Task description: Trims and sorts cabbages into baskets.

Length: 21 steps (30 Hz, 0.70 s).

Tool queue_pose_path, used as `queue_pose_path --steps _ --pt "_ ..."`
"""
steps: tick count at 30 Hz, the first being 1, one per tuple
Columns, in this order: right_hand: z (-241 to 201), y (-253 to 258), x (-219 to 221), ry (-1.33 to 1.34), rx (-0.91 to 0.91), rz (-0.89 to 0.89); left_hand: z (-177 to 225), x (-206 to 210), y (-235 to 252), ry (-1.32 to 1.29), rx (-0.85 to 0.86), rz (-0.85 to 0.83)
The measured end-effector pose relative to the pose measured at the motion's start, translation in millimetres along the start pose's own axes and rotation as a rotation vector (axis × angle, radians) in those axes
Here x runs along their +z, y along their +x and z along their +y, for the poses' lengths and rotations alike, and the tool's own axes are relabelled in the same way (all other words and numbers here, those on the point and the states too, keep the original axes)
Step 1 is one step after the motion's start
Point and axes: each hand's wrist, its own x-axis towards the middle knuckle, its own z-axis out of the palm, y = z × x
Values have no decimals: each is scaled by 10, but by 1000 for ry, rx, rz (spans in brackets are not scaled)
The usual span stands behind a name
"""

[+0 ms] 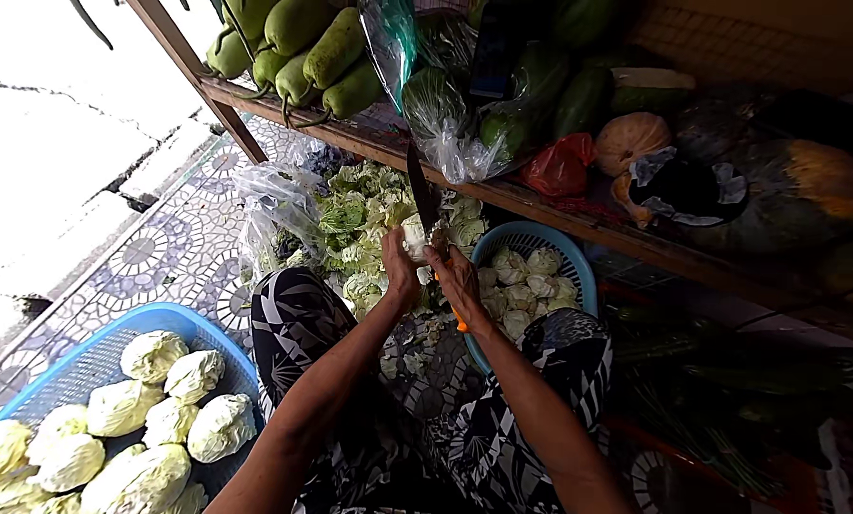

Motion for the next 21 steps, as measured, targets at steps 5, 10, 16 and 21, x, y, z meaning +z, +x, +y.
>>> queue_pose_path --steps 5,10,16,21 --pt "136 172 -410 -211 68 138 179 -20 44 -277 -187 -8" --pt "217 161 -555 -270 95 302 326 13 19 -419 -265 -101" --pt "208 158 -667 -243 61 248 364 22 -13 -445 -297 -221" --pt "125 142 -650 41 -13 -35 331 12 -25 -403 -344 -322"
